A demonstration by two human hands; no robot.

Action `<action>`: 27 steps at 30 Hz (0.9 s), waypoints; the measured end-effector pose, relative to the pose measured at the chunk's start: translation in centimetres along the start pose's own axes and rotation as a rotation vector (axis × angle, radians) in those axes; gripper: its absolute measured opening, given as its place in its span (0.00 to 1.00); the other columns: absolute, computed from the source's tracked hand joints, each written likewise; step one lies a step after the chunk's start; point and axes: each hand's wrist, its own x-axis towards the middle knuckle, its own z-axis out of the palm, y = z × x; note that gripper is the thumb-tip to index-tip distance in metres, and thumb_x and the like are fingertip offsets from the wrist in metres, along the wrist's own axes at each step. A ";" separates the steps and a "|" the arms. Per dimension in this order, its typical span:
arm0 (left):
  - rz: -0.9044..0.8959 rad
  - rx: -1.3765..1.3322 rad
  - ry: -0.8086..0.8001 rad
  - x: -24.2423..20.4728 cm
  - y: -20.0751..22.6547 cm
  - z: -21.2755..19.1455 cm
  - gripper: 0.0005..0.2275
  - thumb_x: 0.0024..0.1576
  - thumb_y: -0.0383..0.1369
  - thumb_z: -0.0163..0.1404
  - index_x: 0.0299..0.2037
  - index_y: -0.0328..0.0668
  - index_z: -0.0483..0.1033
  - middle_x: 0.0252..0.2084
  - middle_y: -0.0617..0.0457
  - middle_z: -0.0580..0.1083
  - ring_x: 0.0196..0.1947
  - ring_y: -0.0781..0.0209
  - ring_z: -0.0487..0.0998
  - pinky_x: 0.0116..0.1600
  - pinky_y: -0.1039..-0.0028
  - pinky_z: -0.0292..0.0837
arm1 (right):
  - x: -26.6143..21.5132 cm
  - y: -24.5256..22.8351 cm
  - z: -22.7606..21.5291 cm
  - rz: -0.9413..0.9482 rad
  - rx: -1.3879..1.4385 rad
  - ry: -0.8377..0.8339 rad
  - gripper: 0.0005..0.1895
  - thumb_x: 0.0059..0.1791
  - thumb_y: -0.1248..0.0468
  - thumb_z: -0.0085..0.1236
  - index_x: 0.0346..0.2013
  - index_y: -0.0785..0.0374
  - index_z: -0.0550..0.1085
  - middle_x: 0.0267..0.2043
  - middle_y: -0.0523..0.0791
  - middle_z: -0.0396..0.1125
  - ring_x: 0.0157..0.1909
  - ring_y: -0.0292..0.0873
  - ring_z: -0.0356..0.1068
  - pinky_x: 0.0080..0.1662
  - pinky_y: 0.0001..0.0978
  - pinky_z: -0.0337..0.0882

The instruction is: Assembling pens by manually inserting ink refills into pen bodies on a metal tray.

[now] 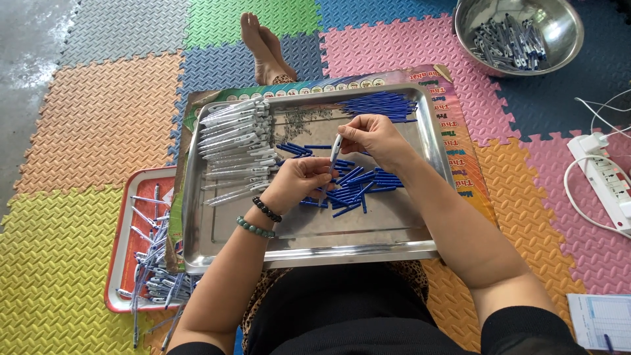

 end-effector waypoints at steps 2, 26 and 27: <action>0.002 0.002 -0.004 0.0 0.0 0.0 0.20 0.65 0.20 0.59 0.69 0.34 0.78 0.53 0.42 0.86 0.43 0.55 0.90 0.43 0.64 0.93 | 0.2 0.1 -0.1 0.008 -0.001 -0.003 0.12 0.57 0.63 0.71 0.42 0.71 0.80 0.38 0.55 0.80 0.39 0.48 0.85 0.41 0.41 0.88; 0.407 0.242 1.194 -21.7 0.7 -19.1 0.15 0.73 0.23 0.57 0.68 0.40 0.74 0.49 0.55 0.77 0.38 0.71 0.78 0.41 0.86 0.81 | 1.6 2.8 3.9 -0.767 -1.245 -0.087 0.20 0.54 0.67 0.66 0.62 0.52 0.83 0.59 0.46 0.77 0.57 0.48 0.71 0.63 0.39 0.72; 0.253 0.414 1.259 -23.4 -1.7 -21.2 0.09 0.75 0.22 0.58 0.62 0.35 0.77 0.42 0.54 0.76 0.32 0.69 0.76 0.37 0.82 0.77 | 1.9 2.5 4.1 -0.794 -1.302 -0.097 0.17 0.55 0.67 0.66 0.58 0.52 0.85 0.58 0.46 0.77 0.56 0.48 0.70 0.63 0.38 0.71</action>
